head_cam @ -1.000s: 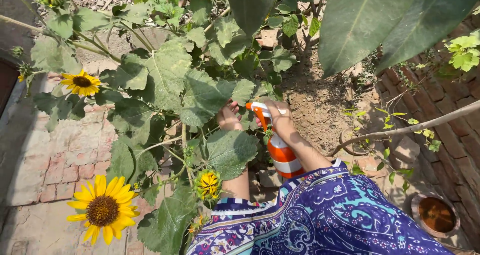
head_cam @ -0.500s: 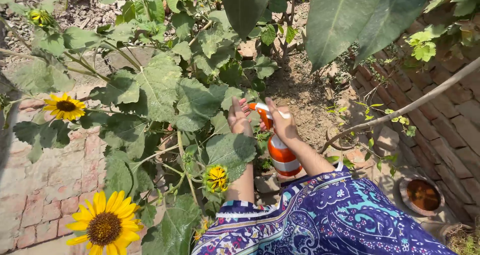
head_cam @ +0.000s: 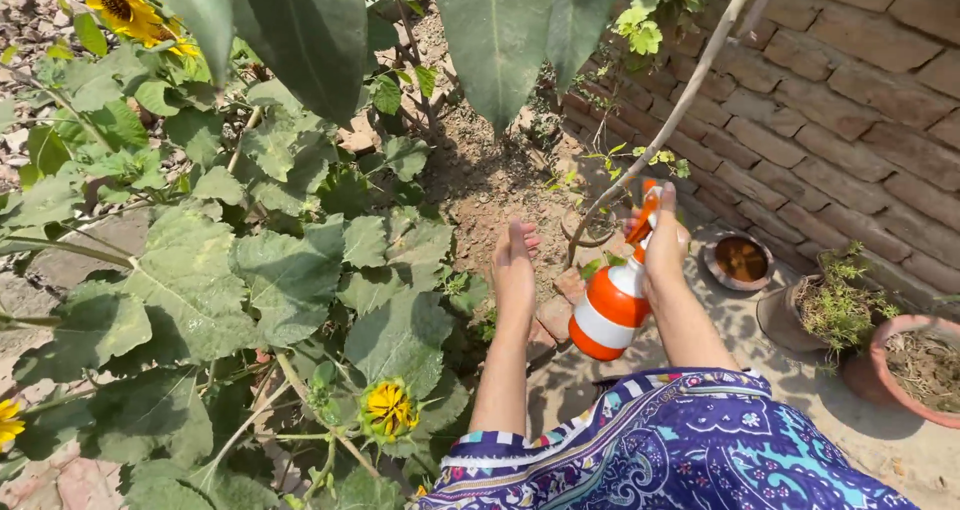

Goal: Spraying water or plant care liquid onto leaves and flowers in a garden using a manual spray bottle.

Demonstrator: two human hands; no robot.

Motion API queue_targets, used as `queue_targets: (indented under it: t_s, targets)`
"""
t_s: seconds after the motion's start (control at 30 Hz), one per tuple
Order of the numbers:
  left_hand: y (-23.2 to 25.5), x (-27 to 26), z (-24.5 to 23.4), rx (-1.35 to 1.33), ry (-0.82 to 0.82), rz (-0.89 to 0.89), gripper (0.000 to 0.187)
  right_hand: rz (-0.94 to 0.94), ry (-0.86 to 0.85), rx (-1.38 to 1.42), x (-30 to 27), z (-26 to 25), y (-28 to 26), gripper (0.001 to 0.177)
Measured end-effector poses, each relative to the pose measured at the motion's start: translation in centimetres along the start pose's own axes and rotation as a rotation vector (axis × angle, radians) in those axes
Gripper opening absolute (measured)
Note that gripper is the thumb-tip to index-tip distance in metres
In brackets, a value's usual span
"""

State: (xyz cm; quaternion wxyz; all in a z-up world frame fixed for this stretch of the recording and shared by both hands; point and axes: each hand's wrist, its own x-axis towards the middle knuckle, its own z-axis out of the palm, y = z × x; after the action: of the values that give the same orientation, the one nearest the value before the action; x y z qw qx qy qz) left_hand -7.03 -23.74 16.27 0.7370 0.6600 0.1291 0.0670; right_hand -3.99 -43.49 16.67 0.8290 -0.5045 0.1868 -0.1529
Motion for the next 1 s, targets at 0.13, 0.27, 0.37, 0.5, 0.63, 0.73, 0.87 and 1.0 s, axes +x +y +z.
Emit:
queue_targets:
  t_s: [0.13,0.27,0.37,0.5,0.63,0.73,0.87,1.0]
  targets:
    - [-1.8,-0.2,2.5,0.007,-0.122,0.123,0.064,0.012,-0.033,-0.140,1.4,-5.9,2.0,0.061]
    - [-2.9,-0.3,5.2,0.012,-0.140,0.083,0.063,0.027,-0.089,-0.242,-0.6,-7.9,0.1,0.060]
    - [-2.9,-0.5,7.4,0.026,-0.204,0.079,0.064,0.083,-0.054,-0.236,-2.2,-7.7,-2.4,0.061]
    - [-1.6,-2.2,9.9,0.009,-0.238,0.065,0.069,0.153,0.007,-0.232,-2.5,-8.5,-4.5,0.053]
    - [1.3,-4.5,11.3,0.042,-0.271,-0.062,0.066,0.089,-0.057,-0.167,-1.8,-10.3,-5.4,0.056]
    - [0.3,-5.1,12.4,0.067,-0.266,-0.018,0.067,0.033,-0.081,-0.276,-2.0,-11.8,-6.7,0.056]
    - [0.8,-6.4,13.1,-0.018,-0.303,0.002,0.055,0.010,-0.143,-0.290,-2.4,-12.8,-7.8,0.061]
    - [-1.8,-7.2,13.7,0.027,-0.525,0.305,0.036,0.010,-0.121,-0.320,-3.8,-12.9,-9.8,0.054]
